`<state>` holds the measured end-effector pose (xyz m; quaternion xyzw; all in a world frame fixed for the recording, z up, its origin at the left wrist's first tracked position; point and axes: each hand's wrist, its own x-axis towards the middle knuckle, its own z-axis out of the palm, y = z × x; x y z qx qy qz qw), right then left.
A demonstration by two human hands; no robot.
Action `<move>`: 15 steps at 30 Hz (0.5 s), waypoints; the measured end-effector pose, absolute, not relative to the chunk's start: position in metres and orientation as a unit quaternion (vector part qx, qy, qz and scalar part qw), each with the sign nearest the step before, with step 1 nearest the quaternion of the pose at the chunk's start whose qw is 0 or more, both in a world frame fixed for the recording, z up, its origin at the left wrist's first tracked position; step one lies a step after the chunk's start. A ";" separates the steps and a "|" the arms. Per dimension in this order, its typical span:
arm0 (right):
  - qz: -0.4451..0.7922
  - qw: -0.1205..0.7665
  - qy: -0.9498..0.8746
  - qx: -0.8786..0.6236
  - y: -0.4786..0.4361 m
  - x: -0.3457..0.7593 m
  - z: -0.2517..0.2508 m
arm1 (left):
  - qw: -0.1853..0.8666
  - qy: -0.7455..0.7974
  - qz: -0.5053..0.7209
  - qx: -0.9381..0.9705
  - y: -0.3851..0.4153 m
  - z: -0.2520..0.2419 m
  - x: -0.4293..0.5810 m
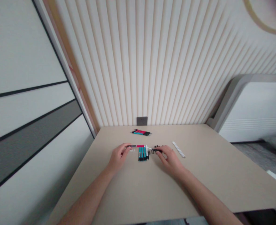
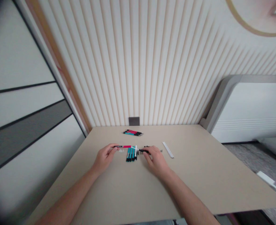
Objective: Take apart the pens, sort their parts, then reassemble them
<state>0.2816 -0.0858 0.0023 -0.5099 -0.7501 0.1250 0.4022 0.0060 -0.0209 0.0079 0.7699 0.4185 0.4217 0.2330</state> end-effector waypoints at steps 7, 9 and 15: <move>0.120 0.408 -0.739 -0.523 -0.084 0.284 -0.001 | 0.278 0.456 0.438 0.723 -0.022 0.009 0.007; 0.125 0.400 -0.745 -0.520 -0.086 0.283 0.002 | 0.279 0.459 0.439 0.720 -0.023 0.009 0.007; 0.172 0.304 -0.845 -0.406 -0.097 0.276 0.017 | 0.247 0.467 0.431 0.731 -0.024 0.011 0.008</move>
